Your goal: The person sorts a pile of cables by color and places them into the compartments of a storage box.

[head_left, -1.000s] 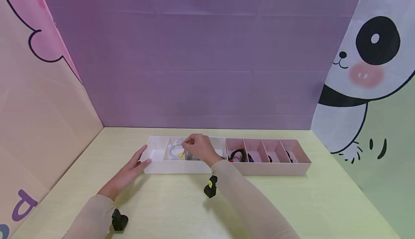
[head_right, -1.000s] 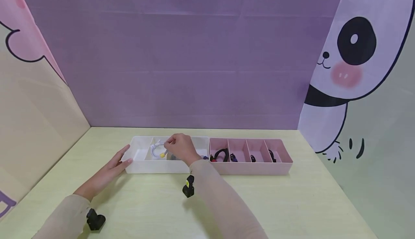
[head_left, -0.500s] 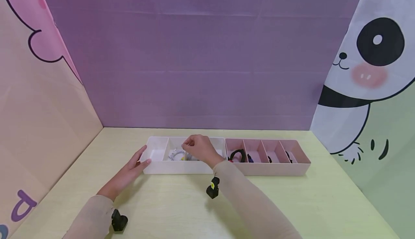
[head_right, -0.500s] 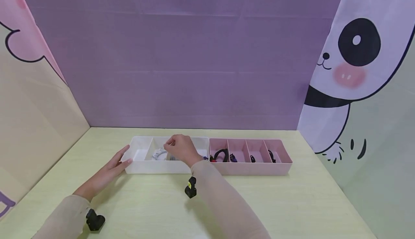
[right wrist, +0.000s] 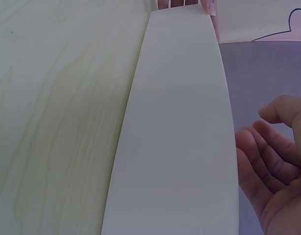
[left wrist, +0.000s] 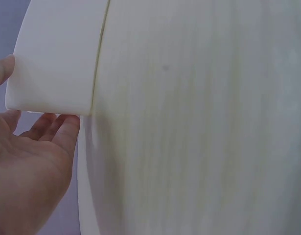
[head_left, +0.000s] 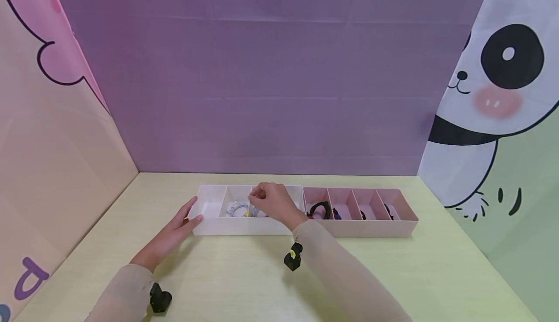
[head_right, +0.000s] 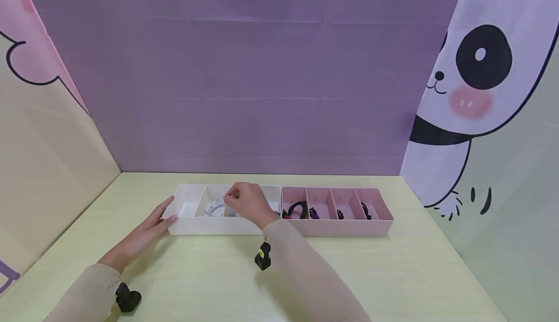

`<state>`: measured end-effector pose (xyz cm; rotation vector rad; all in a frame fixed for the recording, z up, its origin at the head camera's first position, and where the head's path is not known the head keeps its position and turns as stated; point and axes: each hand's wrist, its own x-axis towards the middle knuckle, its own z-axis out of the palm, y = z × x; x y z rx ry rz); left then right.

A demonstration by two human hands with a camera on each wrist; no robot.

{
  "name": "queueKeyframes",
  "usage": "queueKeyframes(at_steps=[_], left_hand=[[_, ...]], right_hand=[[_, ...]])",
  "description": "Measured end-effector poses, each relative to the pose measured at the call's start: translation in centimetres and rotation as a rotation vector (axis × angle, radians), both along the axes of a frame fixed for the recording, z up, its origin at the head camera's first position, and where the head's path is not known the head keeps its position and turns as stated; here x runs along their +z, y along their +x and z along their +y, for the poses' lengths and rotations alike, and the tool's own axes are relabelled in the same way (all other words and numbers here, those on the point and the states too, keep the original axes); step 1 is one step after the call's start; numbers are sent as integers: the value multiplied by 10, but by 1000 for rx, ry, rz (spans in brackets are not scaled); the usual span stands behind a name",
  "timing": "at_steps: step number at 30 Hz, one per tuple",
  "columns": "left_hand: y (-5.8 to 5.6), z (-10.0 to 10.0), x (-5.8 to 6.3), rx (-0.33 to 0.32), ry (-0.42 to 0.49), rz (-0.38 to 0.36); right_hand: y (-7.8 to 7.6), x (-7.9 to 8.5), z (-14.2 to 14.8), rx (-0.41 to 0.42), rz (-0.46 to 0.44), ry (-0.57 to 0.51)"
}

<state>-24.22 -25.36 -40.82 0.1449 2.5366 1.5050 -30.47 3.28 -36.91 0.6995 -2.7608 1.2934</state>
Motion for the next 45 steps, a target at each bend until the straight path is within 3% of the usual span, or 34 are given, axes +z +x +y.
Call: queueKeyframes(at_steps=[22,45], left_hand=[[2,-1,2,-3,7,12],[4,-1,3,-18,37,19]], right_hand=[[9,-4,23,47,84,1],[36,-5,57,119,118,32]])
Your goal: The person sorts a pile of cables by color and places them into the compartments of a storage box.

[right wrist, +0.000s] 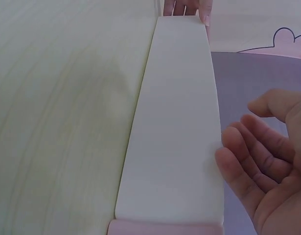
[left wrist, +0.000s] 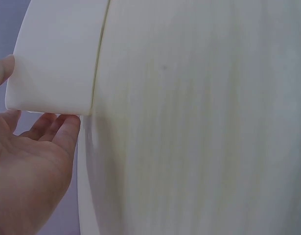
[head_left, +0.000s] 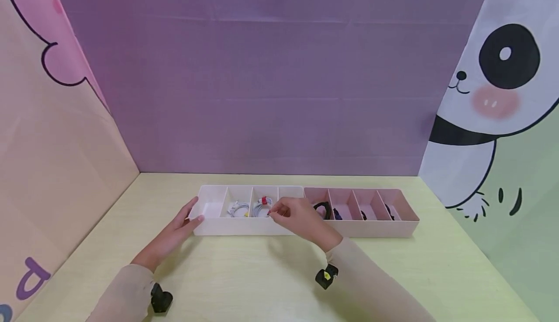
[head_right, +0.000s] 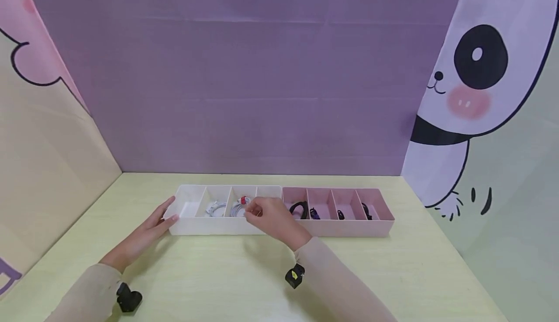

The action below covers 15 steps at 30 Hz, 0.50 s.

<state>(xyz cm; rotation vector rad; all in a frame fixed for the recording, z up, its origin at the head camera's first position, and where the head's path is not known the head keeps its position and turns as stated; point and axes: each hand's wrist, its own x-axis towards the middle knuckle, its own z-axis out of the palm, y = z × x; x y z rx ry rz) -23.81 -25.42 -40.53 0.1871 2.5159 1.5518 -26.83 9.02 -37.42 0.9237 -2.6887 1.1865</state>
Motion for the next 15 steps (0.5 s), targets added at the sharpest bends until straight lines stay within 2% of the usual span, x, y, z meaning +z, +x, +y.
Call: queueKeyframes(at_steps=[15], left_hand=[[1,-1,0,-5,1,23]], right_hand=[[12,-5,22,-40,74,66]])
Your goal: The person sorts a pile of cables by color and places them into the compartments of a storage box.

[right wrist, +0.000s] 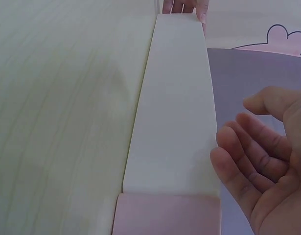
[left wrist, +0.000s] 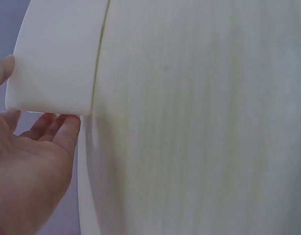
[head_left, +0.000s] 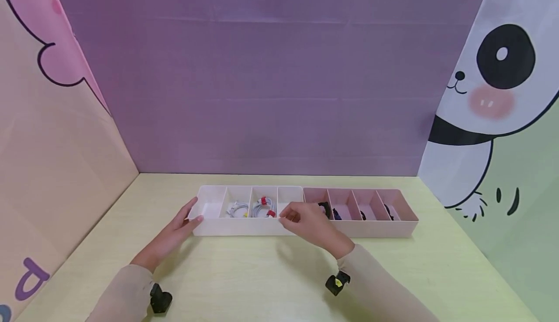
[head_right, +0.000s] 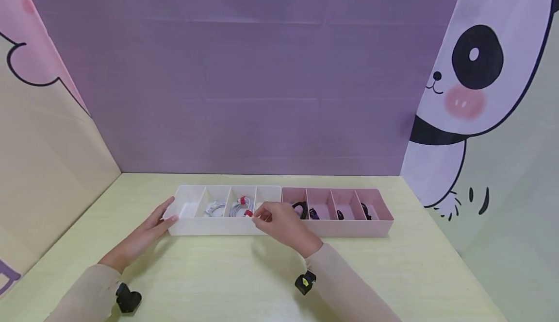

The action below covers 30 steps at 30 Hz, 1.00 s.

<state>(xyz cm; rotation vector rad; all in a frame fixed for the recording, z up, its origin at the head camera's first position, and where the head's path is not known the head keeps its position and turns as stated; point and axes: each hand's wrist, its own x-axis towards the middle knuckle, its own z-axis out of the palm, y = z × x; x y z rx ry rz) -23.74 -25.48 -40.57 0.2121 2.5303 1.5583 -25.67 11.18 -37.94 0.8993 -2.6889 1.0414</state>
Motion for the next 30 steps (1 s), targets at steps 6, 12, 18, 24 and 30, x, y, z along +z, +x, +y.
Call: queueKeyframes(at_steps=[6,12,18,24,30], left_hand=[[0,0,0,-1,-7,-10],[-1,0,2,-3,-18,-10],[-1,-1,1,-4,-8,-16],[-1,-1,1,-4,-11,-22],[-1,-1,1,-2,-8,-23]], right_hand=[[5,-3,14,-9,-22,-24],[8,-9,26,-31,-48,-9],[10,-11,38,-45,-30,-7],[12,-10,55,-60,-61,-32],[15,-14,72,-83,-26,-25]])
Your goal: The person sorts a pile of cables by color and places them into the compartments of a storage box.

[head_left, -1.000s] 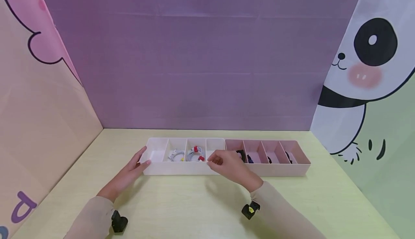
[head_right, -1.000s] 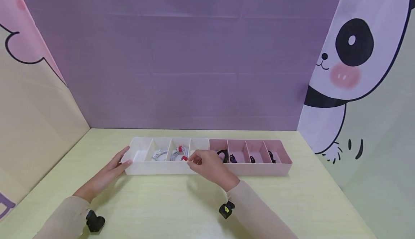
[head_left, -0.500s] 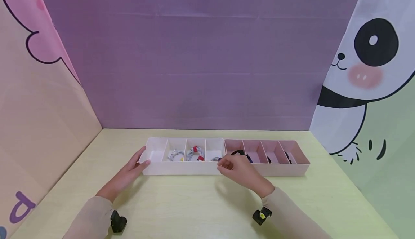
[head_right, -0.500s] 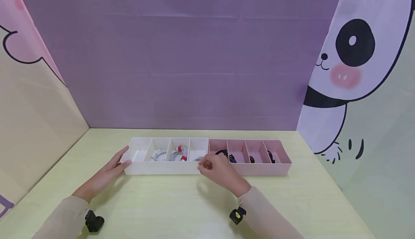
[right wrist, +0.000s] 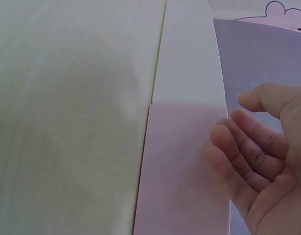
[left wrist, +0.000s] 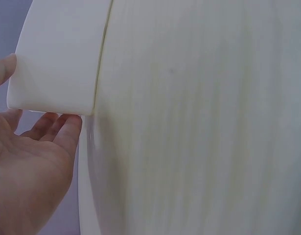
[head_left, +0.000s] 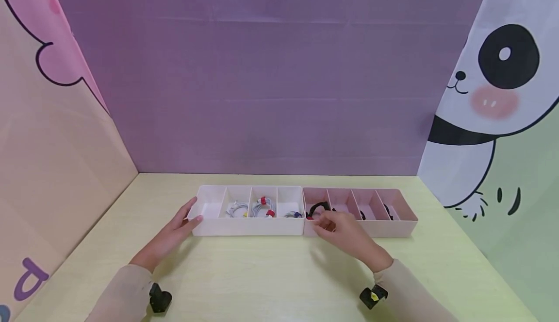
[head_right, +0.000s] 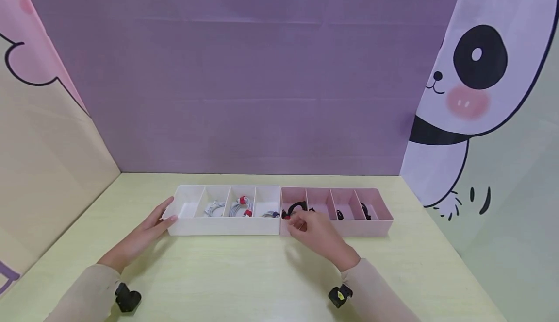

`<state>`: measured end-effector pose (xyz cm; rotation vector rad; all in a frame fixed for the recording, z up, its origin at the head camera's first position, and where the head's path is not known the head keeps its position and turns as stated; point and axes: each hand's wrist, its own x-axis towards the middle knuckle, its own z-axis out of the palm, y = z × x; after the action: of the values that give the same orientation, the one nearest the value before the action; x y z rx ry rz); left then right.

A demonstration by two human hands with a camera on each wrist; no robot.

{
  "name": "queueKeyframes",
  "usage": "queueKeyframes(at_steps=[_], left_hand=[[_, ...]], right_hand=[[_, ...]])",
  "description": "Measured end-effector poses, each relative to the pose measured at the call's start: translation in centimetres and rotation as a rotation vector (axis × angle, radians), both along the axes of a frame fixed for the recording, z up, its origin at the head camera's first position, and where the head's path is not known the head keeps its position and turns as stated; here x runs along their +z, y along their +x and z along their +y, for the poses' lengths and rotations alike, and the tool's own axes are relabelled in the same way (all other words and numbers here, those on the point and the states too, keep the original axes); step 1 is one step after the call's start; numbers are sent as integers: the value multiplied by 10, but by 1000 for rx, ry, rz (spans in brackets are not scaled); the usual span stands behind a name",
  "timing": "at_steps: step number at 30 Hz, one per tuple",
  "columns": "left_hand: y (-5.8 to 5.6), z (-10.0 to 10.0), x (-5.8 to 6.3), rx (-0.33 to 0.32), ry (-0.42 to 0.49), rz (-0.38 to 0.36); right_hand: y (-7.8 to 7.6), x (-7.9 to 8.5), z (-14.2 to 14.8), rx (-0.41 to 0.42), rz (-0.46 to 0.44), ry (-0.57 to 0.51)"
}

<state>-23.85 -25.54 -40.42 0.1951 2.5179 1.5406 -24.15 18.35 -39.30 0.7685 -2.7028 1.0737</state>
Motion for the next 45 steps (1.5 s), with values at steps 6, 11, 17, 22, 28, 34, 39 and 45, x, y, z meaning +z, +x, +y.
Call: queueKeyframes(at_steps=[6,11,17,22,28,34,39,45], left_hand=[[0,-2,0,0,-1,4],[-1,-2,-2,5,3,-11],[0,-1,-1,12,2,-12],[-1,-2,-1,14,2,-18],[-1,-2,-1,11,2,-28],[-1,-2,-1,8,-24,-6],[0,-1,1,3,-37,0],[-1,-2,1,3,-56,-12]], right_hand=[[3,-1,10,-14,13,9],[5,0,21,-14,5,14],[8,3,40,-64,-12,3],[9,5,55,-102,13,7],[9,4,70,-106,19,-9],[9,7,86,-135,46,-27],[11,9,96,-177,67,-12],[14,10,104,-198,67,17]])
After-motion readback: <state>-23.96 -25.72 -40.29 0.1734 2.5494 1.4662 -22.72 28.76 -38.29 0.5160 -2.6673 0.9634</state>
